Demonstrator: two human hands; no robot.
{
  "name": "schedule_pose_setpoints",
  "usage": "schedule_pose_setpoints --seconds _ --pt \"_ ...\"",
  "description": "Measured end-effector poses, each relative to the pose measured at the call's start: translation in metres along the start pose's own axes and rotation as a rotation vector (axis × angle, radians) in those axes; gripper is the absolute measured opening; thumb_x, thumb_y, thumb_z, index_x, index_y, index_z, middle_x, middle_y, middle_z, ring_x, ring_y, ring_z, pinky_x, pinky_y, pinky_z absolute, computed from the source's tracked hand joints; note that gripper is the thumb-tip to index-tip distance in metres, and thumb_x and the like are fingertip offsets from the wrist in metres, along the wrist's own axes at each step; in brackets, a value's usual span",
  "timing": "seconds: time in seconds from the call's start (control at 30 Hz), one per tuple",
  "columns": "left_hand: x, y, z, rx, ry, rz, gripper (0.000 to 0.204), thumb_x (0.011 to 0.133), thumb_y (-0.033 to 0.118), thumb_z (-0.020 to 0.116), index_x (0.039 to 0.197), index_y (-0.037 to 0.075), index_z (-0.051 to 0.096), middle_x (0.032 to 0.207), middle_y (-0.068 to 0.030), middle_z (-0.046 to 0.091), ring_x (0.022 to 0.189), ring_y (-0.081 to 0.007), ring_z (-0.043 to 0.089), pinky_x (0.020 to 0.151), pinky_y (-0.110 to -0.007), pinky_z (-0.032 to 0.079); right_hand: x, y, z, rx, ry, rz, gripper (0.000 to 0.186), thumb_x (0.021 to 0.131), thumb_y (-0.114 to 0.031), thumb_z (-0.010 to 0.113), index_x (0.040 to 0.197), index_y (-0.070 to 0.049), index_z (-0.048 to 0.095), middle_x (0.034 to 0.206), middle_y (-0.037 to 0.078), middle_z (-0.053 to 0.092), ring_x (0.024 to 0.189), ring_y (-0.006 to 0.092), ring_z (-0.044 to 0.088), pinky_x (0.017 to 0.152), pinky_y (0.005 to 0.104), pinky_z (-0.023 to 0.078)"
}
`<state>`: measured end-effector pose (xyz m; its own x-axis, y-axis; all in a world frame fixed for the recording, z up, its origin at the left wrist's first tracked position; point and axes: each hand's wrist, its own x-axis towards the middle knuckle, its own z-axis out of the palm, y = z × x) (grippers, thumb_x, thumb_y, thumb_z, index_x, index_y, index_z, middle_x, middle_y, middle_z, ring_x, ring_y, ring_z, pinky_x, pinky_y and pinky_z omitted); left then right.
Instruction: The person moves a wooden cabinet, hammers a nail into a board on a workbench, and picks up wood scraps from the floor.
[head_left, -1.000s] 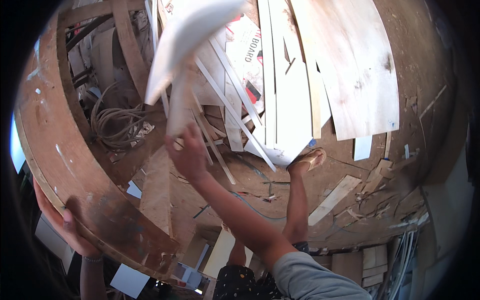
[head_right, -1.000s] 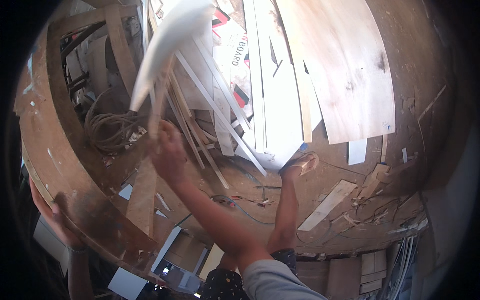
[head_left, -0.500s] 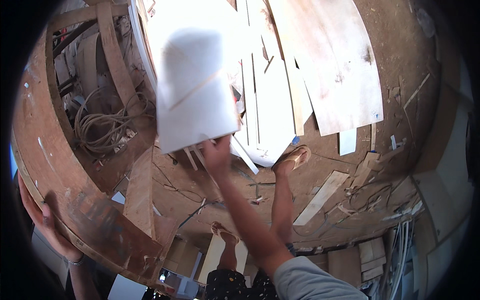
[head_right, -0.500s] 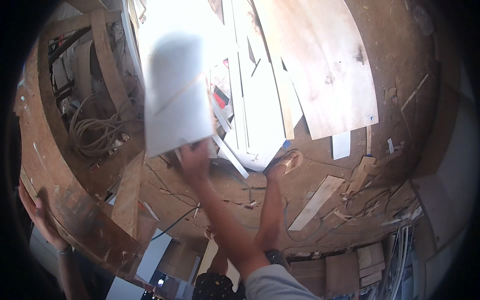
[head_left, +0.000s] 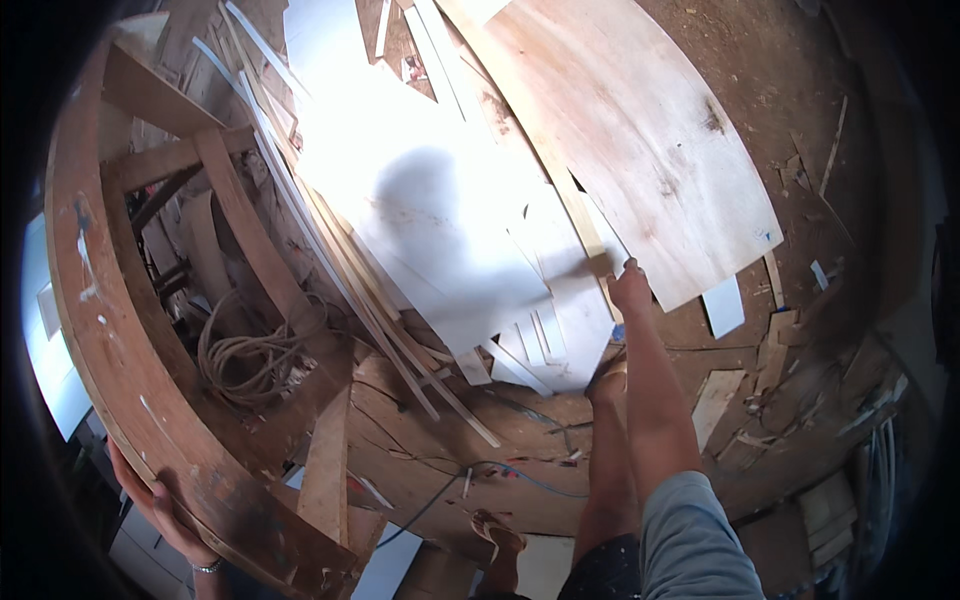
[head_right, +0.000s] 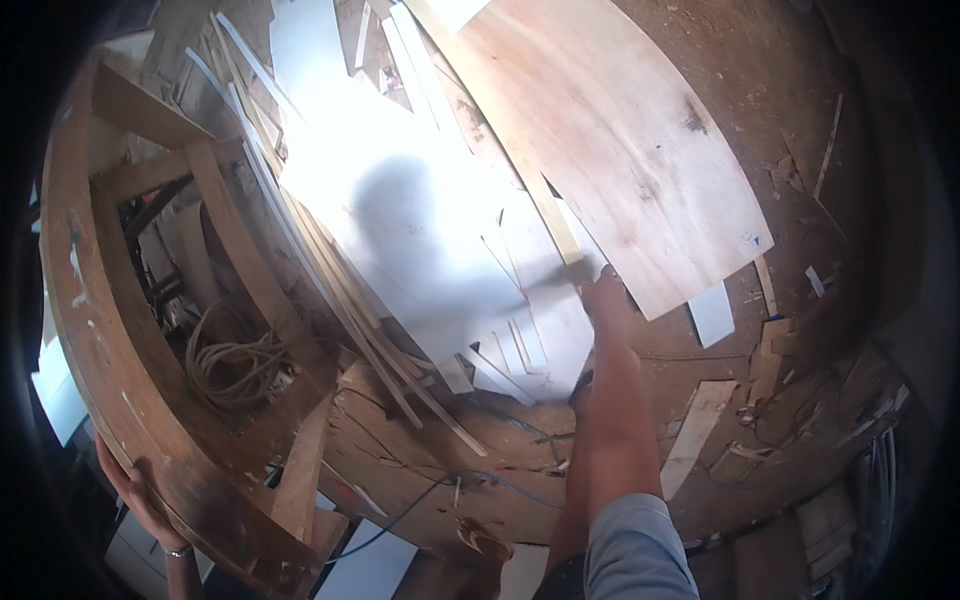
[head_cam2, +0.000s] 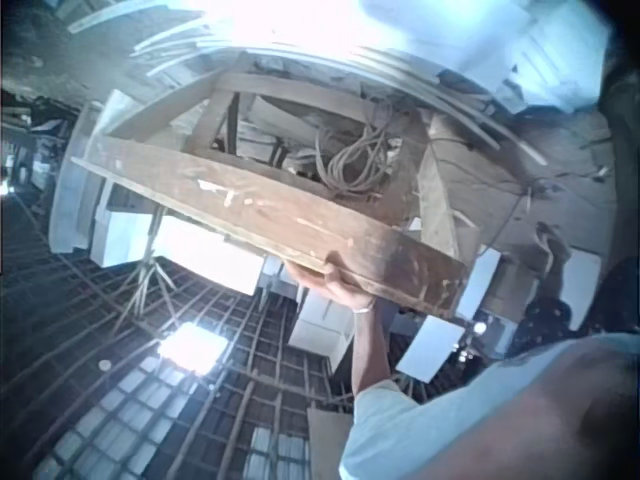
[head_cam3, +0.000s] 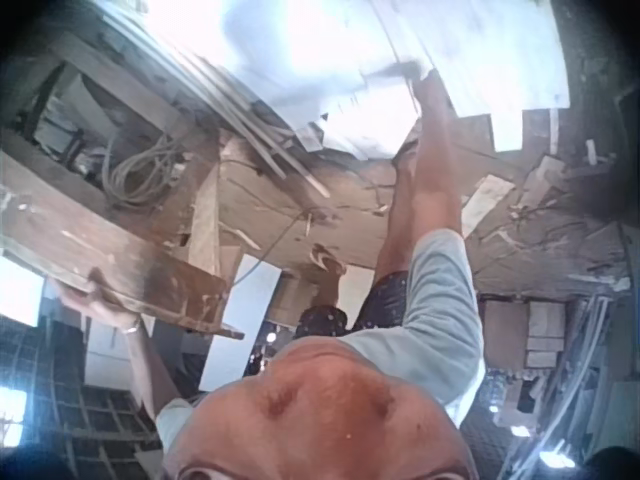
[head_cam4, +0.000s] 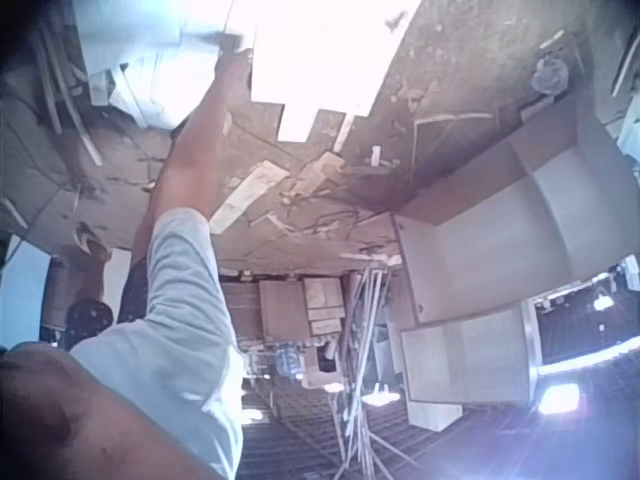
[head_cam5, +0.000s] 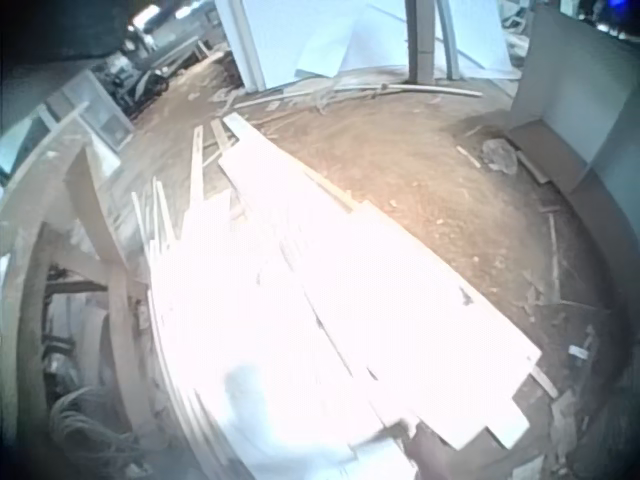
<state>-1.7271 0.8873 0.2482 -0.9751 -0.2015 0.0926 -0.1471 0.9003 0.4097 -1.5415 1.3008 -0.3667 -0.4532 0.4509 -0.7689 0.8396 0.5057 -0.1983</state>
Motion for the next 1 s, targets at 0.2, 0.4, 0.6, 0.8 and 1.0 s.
schedule_pose_setpoints --seconds 0.2,0.4,0.6,0.8,1.0 --pt "0.004 -0.005 -0.003 -0.017 -0.043 0.017 0.087 0.091 0.047 0.062 0.158 0.005 0.026 0.16 -0.0146 0.031 0.144 -0.0282 0.036 0.12 -0.044 0.029 0.011 -0.032 0.014 -0.044 0.003 -0.035 0.061 0.087 -0.037 0.073 0.13 -0.004 0.045 0.126 0.027 0.058 0.12 0.0446 0.057 0.1 0.0515 0.05" --pt "0.01 -0.01 -0.01 -0.242 -0.077 -0.06 0.085 0.094 0.044 0.061 0.16 0.009 0.021 0.162 -0.0144 0.027 0.146 -0.03 0.033 0.121 -0.044 0.027 0.021 -0.012 0.036 0.125 0.099 -0.171 0.053 0.089 -0.034 0.07 0.13 -0.006 0.051 0.116 0.023 0.06 0.112 0.0395 0.061 0.092 0.048 0.052" --pt "0.012 0.001 -0.002 -0.143 -0.064 0.032 0.079 0.093 0.039 0.058 0.157 0.003 0.029 0.161 -0.0144 0.031 0.147 -0.0276 0.032 0.12 -0.041 0.025 -0.073 -0.044 -0.044 1.022 -0.33 -0.09 0.044 0.097 -0.035 0.062 0.122 0.001 0.055 0.079 0.012 0.068 0.072 0.0215 0.066 0.071 0.0343 0.052" --pt "0.003 0.022 0.002 -0.124 -0.084 0.111 0.073 0.091 0.026 0.058 0.156 0.002 0.032 0.161 -0.0158 0.032 0.149 -0.0276 0.029 0.122 -0.04 0.021 -0.221 -0.068 -0.131 0.68 -0.218 -0.127 0.05 0.099 -0.045 0.06 0.107 0.004 0.06 0.069 0.01 0.065 0.057 0.0168 0.063 0.057 0.0313 0.05" --pt "-0.001 -0.021 -0.002 0.11 -0.044 0.315 0.079 0.087 0.025 0.068 0.154 0.0 0.033 0.161 -0.0244 0.03 0.15 -0.0368 0.028 0.123 -0.044 0.02 -0.39 -0.055 -0.176 0.248 0.215 -0.353 0.039 0.097 -0.041 0.061 0.104 -0.003 0.061 0.085 0.024 0.069 0.085 0.0464 0.066 0.076 0.0525 0.051"
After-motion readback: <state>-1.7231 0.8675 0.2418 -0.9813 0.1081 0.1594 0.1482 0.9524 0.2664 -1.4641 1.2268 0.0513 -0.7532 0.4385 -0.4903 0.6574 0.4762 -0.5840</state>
